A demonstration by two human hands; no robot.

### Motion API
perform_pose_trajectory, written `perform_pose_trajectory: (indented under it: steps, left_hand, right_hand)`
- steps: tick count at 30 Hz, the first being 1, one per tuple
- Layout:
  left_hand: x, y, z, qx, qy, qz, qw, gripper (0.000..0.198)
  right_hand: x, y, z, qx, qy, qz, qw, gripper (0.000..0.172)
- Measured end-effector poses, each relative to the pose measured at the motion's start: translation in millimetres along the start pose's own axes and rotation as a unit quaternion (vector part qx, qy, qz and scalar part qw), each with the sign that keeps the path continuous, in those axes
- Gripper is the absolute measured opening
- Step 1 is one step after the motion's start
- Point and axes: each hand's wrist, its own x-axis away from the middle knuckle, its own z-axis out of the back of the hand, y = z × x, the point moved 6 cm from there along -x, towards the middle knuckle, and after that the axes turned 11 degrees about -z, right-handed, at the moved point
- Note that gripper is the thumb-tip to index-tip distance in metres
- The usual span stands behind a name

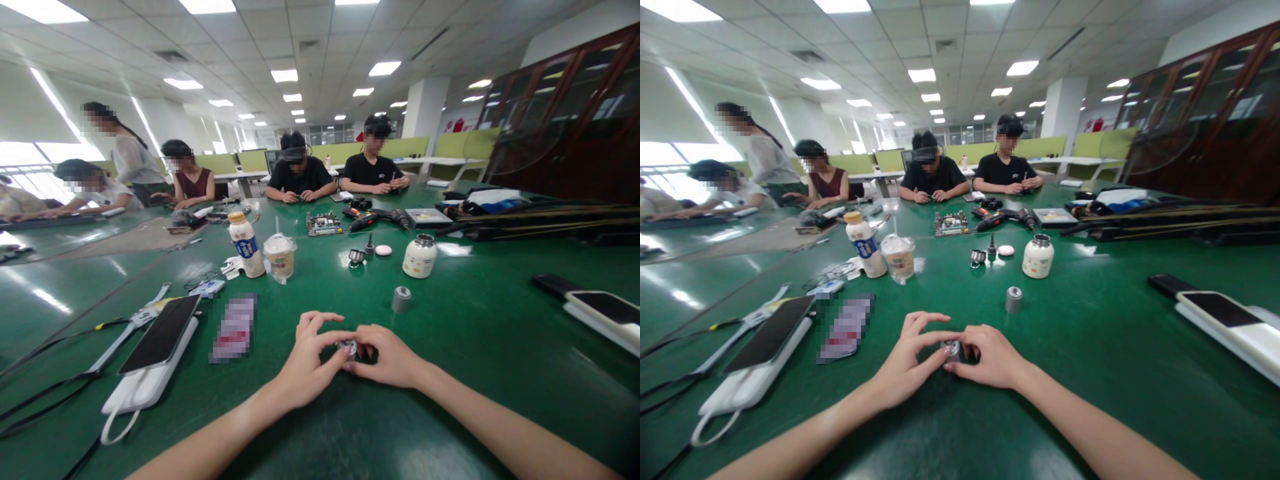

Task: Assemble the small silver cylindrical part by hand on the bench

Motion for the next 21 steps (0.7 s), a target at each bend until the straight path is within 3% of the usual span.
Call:
perform_pose_trajectory:
  steps: [7,14,21]
  left_hand:
    - [0.1,-7.3,5.3,-0.023,0.071,0.019,0.997,0.008]
    - [-2.7,-23.4,17.6,-0.055,0.116,0.03,0.991,0.01]
    - [7.0,-73.4,1.3,-0.158,0.039,0.098,0.982,0.013]
  right_hand:
    - [-0.8,-1.7,0.3,-0.006,-0.017,0.003,1.0,0.024]
    - [-0.7,-0.7,0.0,0.005,-0.026,-0.005,1.0,0.028]
    - [-0.9,-0.1,-0.1,0.007,-0.03,-0.011,0.999,0.026]
